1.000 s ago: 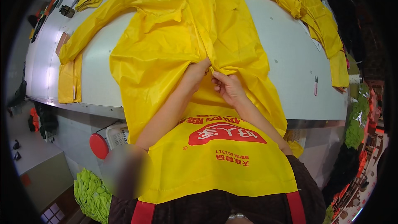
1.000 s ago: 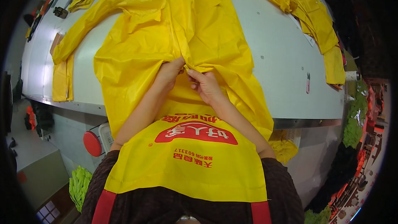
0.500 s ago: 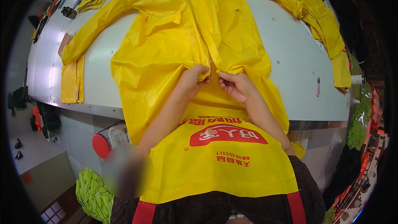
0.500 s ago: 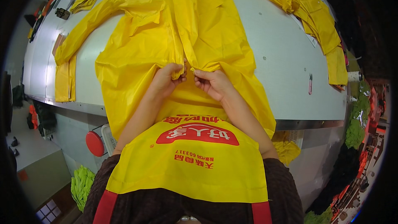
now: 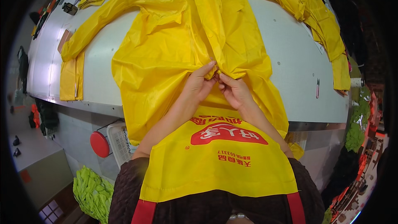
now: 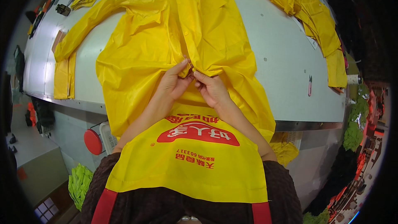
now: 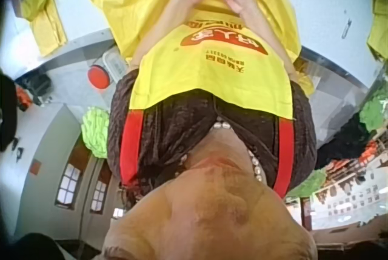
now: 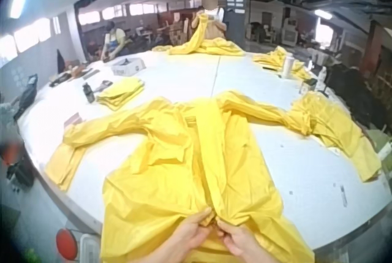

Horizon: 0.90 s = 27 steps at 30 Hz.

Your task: The person trims excess threads and fabric from a yellow raincoat using small scissors. They repeatedly fold, align, and cut the garment edges, then place the finished piece into a white basket.

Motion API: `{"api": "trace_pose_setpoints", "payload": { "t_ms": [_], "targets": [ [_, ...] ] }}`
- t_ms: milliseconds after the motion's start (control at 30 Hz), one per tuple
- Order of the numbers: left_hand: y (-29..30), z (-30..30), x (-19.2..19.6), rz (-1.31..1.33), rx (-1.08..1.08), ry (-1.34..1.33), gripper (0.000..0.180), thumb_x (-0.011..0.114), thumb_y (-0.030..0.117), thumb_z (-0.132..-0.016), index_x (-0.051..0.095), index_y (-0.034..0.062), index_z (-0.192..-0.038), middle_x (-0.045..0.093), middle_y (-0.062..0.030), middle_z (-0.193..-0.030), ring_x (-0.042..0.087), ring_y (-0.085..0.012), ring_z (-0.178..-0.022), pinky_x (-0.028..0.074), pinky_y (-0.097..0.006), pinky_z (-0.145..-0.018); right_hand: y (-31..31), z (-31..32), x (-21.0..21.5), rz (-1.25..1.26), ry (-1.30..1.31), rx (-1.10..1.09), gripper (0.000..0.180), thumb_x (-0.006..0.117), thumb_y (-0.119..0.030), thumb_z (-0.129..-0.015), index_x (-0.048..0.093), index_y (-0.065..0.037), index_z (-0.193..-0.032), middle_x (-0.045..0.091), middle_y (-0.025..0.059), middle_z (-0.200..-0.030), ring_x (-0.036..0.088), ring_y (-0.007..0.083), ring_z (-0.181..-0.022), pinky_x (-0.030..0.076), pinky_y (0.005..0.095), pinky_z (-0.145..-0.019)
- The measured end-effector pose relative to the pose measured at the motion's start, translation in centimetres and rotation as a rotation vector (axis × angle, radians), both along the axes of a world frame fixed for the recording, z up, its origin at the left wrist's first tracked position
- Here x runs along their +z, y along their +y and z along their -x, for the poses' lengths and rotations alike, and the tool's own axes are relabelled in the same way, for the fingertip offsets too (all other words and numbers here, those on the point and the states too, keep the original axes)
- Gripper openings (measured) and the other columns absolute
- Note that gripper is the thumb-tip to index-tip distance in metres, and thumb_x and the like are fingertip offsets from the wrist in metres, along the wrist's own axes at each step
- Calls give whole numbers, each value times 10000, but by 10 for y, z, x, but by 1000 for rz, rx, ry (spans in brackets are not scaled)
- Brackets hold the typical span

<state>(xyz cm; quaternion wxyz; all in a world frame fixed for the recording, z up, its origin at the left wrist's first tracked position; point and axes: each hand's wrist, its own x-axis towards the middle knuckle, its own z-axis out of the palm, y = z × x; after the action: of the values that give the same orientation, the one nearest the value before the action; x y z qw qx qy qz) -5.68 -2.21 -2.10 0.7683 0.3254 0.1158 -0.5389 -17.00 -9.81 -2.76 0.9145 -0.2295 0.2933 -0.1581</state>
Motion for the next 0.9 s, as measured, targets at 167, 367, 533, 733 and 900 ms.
{"api": "trace_pose_setpoints", "payload": {
  "t_ms": [167,367,533,733,900],
  "targets": [
    [0,3,-2,35,-11,-35,179,605,112,-823,575,71,-994,609,-21,-931,552,-129,-831,433,-268,-706,2,-4,-1,22,28,-40,229,604,-25,-810,569,-74,-1031,602,21,-930,566,119,-801,472,219,-646],
    [-2,8,-5,42,5,-56,199,593,123,-834,572,77,-1027,607,-21,-981,552,-125,-849,426,-264,-707,4,-7,3,55,62,-65,208,628,-31,-794,587,-70,-994,621,15,-888,585,108,-754,478,200,-626],
    [0,13,-5,-8,30,-68,219,573,124,-847,559,67,-1058,596,-32,-1006,544,-133,-893,425,-273,-754,3,-6,-5,48,74,-78,211,617,-32,-804,575,-73,-1007,605,18,-885,571,104,-738,481,195,-593],
    [8,23,-28,-85,83,-315,231,554,120,-852,551,46,-1071,587,-52,-1033,543,-152,-926,421,-289,-826,2,-13,-5,37,141,-116,153,617,-32,-805,582,-71,-948,598,14,-853,563,96,-706,480,194,-571],
    [10,31,-32,-138,149,-389,204,576,106,-836,556,42,-1029,594,-50,-1000,557,-147,-891,430,-279,-796,-1,-11,-6,-1,171,-43,125,619,-58,-812,585,-75,-931,598,0,-816,565,94,-684,481,198,-573]
  ]
}}
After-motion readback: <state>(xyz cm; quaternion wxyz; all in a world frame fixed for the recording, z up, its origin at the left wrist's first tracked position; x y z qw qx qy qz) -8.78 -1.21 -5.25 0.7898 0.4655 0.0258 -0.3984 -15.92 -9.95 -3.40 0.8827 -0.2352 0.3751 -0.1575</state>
